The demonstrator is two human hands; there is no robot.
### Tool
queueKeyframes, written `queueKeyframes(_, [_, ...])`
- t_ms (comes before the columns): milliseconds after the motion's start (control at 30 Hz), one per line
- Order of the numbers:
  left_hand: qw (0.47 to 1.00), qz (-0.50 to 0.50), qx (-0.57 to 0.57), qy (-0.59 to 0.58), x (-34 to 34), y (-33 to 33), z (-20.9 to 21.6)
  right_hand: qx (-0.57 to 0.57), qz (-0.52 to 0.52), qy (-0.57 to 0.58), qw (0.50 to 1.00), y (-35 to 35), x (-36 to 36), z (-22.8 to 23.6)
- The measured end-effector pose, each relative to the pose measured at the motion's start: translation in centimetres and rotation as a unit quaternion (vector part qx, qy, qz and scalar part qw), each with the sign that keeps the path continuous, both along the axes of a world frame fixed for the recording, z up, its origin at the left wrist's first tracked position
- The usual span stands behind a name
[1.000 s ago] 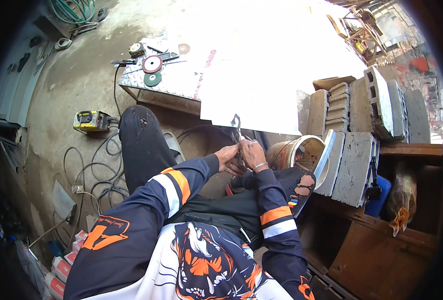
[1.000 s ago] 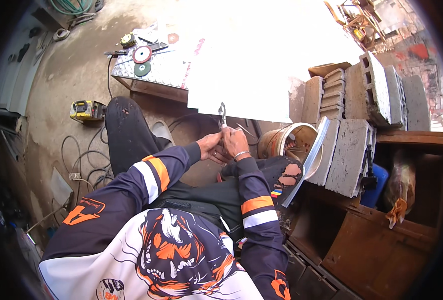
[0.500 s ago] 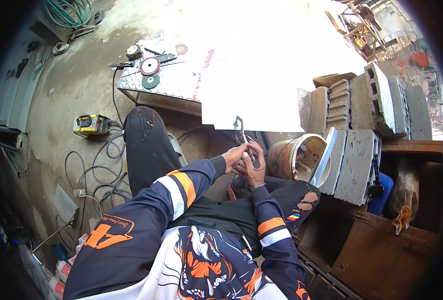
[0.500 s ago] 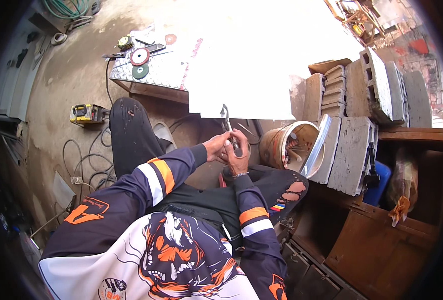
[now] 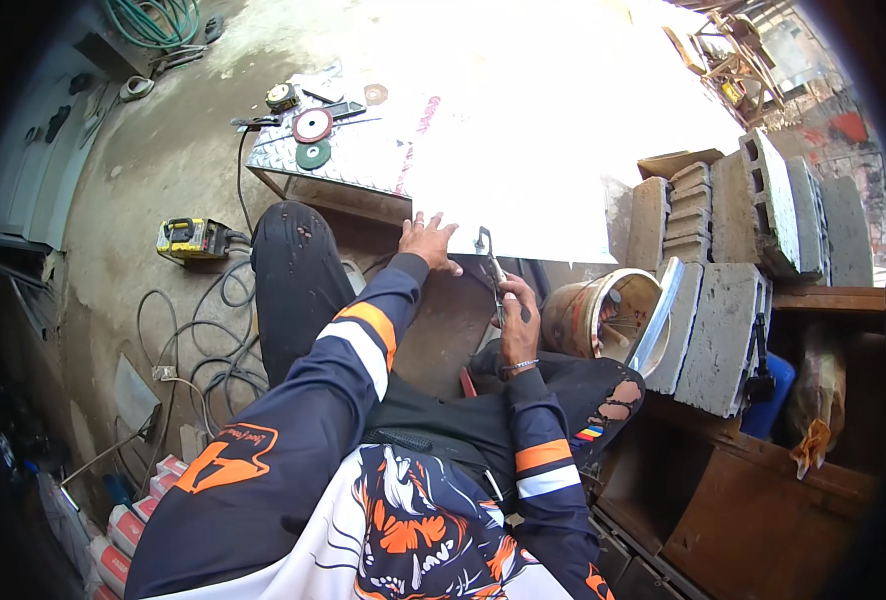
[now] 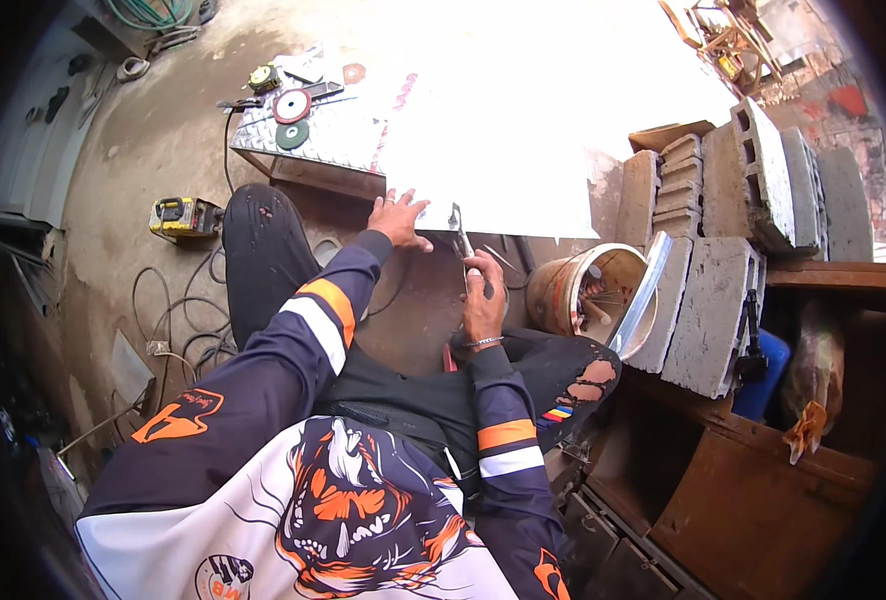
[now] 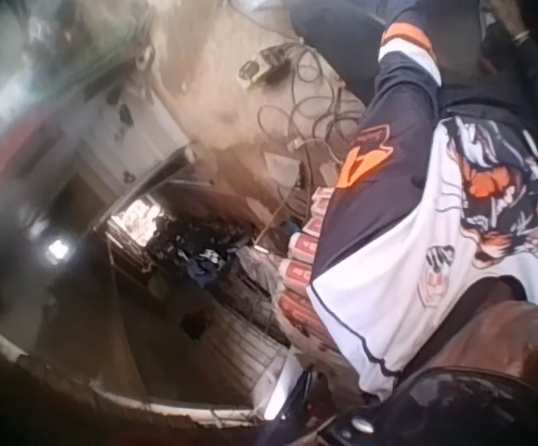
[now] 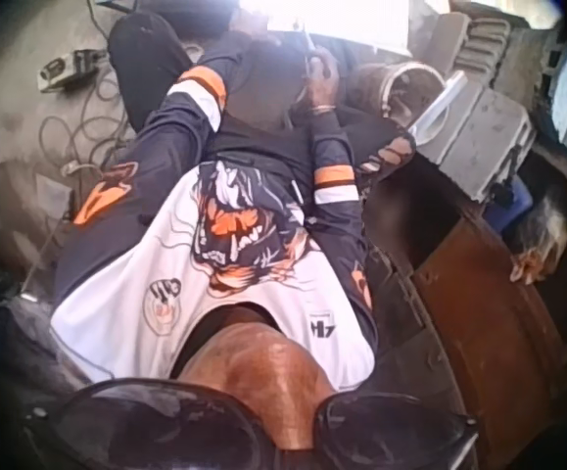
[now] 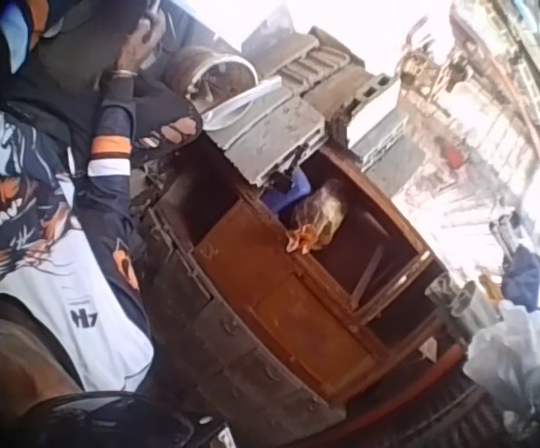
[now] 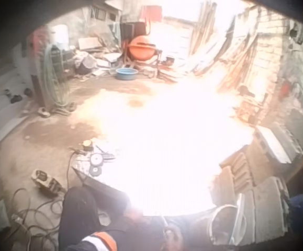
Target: The person uses tin snips to cut a rectangular metal sheet placed on a small workbench. They repeatedly reposition the sheet and the snips to make multiple cuts along its edges.
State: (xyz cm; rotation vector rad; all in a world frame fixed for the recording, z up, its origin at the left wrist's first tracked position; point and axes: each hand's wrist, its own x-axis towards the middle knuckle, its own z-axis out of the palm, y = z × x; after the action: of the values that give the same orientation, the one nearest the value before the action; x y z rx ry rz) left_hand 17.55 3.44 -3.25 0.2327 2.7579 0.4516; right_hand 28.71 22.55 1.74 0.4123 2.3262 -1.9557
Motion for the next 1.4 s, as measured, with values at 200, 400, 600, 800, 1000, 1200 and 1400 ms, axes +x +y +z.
queueKeyframes(200, [0.996, -0.038, -0.013, 0.085, 0.3, -1.6, -6.2, -0.034, 0.014, 0.027, 0.999, -0.7, 1.1, 0.4])
queueKeyframes(400, [0.994, -0.045, -0.004, 0.103, 0.3, -1.2, -6.0, 0.024, 0.028, 0.122, 0.992, -0.9, 0.8, -1.1])
queueKeyframes(600, [0.992, -0.028, 0.009, 0.126, 1.1, -1.4, -5.8, -0.025, -0.049, 0.186, 0.981, -3.5, -0.5, -0.7])
queueKeyframes(800, [0.994, -0.037, -0.001, 0.103, 0.9, -0.8, -5.2, -0.071, -0.096, 0.222, 0.968, -2.8, -2.3, -1.3])
queueKeyframes(1000, [0.992, -0.036, -0.001, 0.118, 0.9, -1.0, -5.5, -0.148, -0.089, 0.211, 0.962, -2.9, -3.5, -1.6])
queueKeyframes(1200, [0.995, -0.05, 0.005, 0.081, 0.5, -0.8, -4.3, -0.108, -0.082, 0.189, 0.973, -3.2, -4.6, -0.7])
queueKeyframes(1400, [0.989, -0.052, -0.013, 0.138, 0.2, -0.9, -5.6, -0.095, -0.082, 0.222, 0.967, -3.3, -4.1, -0.9])
